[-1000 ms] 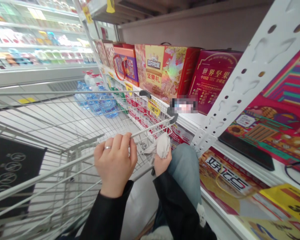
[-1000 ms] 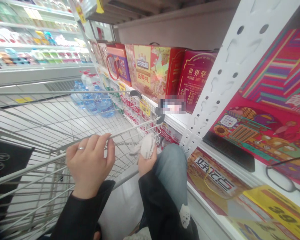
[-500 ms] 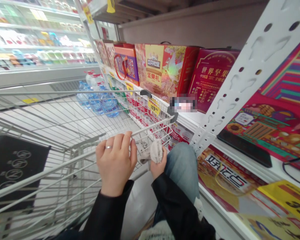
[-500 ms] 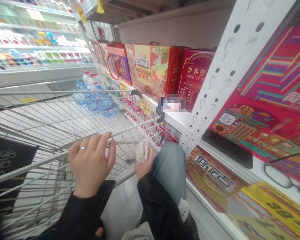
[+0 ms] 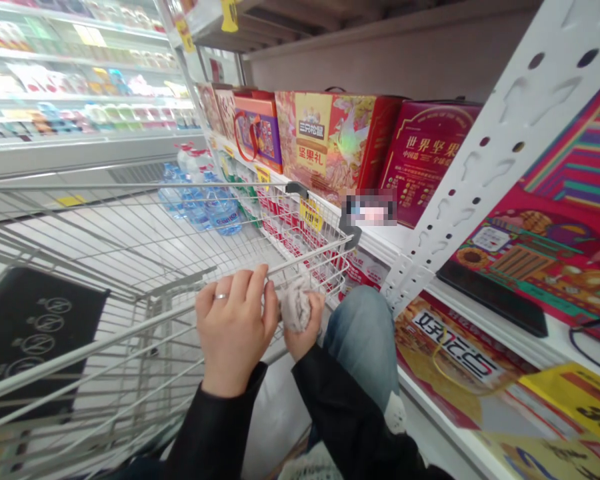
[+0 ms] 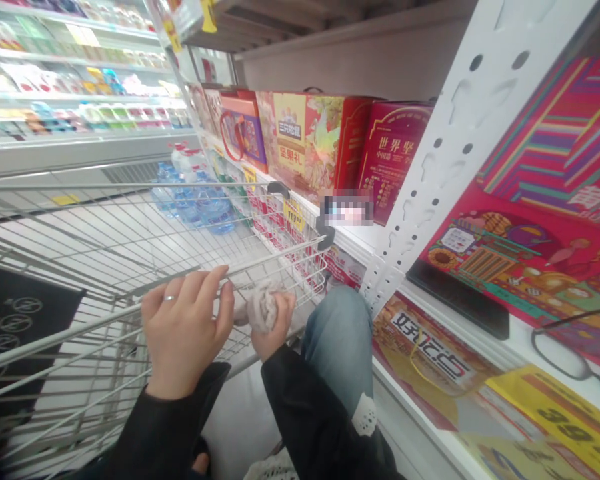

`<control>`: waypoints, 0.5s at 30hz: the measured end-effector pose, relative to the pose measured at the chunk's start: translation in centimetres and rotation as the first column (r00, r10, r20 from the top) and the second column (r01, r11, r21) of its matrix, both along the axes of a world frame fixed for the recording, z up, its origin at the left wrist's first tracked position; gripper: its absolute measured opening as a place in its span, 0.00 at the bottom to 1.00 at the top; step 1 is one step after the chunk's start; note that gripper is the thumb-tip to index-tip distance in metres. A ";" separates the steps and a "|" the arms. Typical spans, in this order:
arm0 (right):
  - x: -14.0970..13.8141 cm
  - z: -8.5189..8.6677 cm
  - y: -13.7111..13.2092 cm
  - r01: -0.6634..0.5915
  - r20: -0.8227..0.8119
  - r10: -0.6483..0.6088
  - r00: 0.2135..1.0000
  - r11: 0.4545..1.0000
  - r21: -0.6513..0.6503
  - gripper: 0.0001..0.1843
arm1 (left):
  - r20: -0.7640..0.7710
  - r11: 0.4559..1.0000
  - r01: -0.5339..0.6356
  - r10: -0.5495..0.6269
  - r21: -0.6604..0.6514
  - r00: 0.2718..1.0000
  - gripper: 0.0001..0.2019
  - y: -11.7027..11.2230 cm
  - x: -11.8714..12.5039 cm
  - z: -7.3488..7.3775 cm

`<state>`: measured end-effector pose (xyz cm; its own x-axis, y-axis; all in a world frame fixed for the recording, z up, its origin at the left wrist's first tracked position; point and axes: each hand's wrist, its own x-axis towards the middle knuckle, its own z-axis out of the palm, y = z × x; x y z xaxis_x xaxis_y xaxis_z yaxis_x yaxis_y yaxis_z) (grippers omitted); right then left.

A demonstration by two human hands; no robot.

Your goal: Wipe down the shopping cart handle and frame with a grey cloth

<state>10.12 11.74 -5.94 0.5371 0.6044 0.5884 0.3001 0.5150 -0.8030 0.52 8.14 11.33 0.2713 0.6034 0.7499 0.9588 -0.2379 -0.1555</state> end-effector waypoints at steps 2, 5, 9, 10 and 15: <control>0.5 -2.6 -0.3 0.020 -0.006 -0.020 1.000 0.999 -0.033 0.26 | -0.019 0.999 0.029 -0.029 -0.024 0.999 0.18 -0.2 -0.3 0.2; 1.7 -5.1 -0.9 0.039 -0.017 -0.041 0.999 0.995 -0.095 0.27 | -0.010 0.998 0.057 -0.057 -0.033 0.998 0.20 -0.7 -1.5 0.3; 2.1 -2.0 -1.5 0.018 -0.013 -0.020 1.000 0.994 -0.108 0.30 | 0.098 0.999 -0.045 0.046 -0.008 0.994 0.19 -1.8 -4.2 0.2; 1.8 -0.3 -1.5 0.004 -0.006 -0.004 1.000 0.997 -0.080 0.30 | 0.108 0.997 -0.083 0.083 -0.003 0.991 0.19 -2.2 -4.8 0.1; -0.6 4.5 -0.8 -0.072 0.094 0.064 0.993 0.994 0.087 0.30 | 0.049 0.986 -0.166 0.166 -0.004 0.985 0.17 -3.1 -6.2 -0.2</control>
<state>9.52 10.90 -1.48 0.4381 0.5803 0.6865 0.3319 0.6053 -0.7235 -5.63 5.02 11.16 0.1305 0.6370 0.7598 0.9914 -0.0746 -0.1077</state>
